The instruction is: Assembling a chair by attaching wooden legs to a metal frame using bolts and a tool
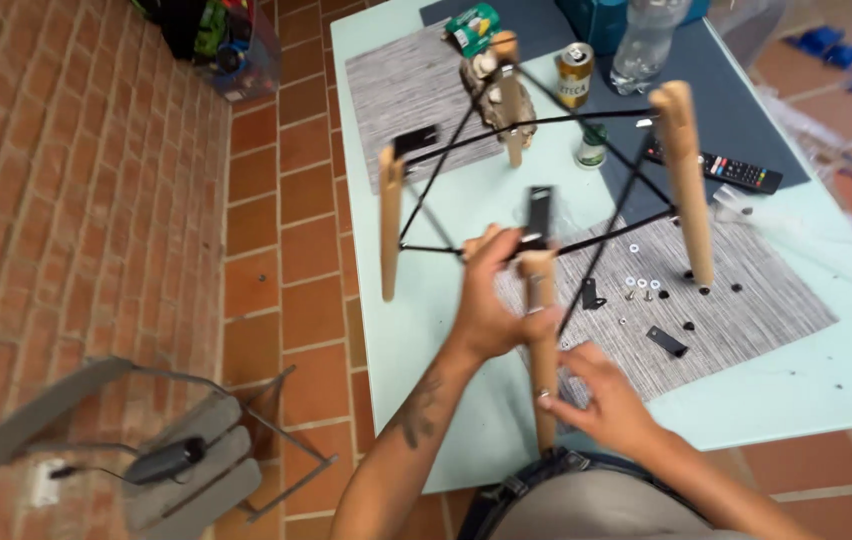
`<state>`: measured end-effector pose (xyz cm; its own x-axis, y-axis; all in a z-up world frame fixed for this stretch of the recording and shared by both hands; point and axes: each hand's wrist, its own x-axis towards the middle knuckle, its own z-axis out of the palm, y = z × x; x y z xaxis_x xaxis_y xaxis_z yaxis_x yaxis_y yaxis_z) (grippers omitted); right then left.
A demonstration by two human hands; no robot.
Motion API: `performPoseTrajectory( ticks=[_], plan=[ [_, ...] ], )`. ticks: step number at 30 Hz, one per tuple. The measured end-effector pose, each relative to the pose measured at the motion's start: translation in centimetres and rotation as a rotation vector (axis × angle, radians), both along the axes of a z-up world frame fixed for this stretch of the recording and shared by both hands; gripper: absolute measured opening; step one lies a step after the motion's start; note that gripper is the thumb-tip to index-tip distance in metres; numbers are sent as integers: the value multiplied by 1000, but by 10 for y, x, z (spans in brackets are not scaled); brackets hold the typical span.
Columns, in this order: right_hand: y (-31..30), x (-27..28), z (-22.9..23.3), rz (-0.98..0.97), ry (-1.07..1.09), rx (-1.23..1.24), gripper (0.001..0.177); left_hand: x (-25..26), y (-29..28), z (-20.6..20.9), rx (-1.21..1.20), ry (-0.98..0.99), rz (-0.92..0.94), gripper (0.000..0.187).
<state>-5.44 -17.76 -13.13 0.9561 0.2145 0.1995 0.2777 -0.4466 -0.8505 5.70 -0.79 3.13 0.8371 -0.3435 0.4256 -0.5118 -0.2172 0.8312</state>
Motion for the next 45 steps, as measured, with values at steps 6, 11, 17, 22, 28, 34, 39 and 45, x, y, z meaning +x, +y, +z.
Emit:
performPoseTrajectory(
  ticks=[6,11,17,22,28,34,39,45],
  plan=[
    [-33,-21,6,-199,235,-51,14,-11,-55,12,28,-65,49,81],
    [-60,-34,-6,-249,266,-60,20,-24,-65,11,45,-10,26,92],
    [-54,-40,-42,-280,215,2,32,-28,-49,8,-45,-131,35,76],
    [-40,-49,-73,-331,205,-69,28,-35,-27,2,-95,-233,-10,73],
    [-25,-21,0,-86,99,127,29,-37,-16,-3,-59,-305,-67,75],
    [-98,46,108,70,-33,113,36,-41,-4,-29,-64,-151,-44,83],
    [-57,123,177,238,259,-156,53,-39,-3,-42,-347,47,-89,87],
    [-42,137,168,486,488,88,27,-39,3,-34,-281,-15,-73,85]
  ],
)
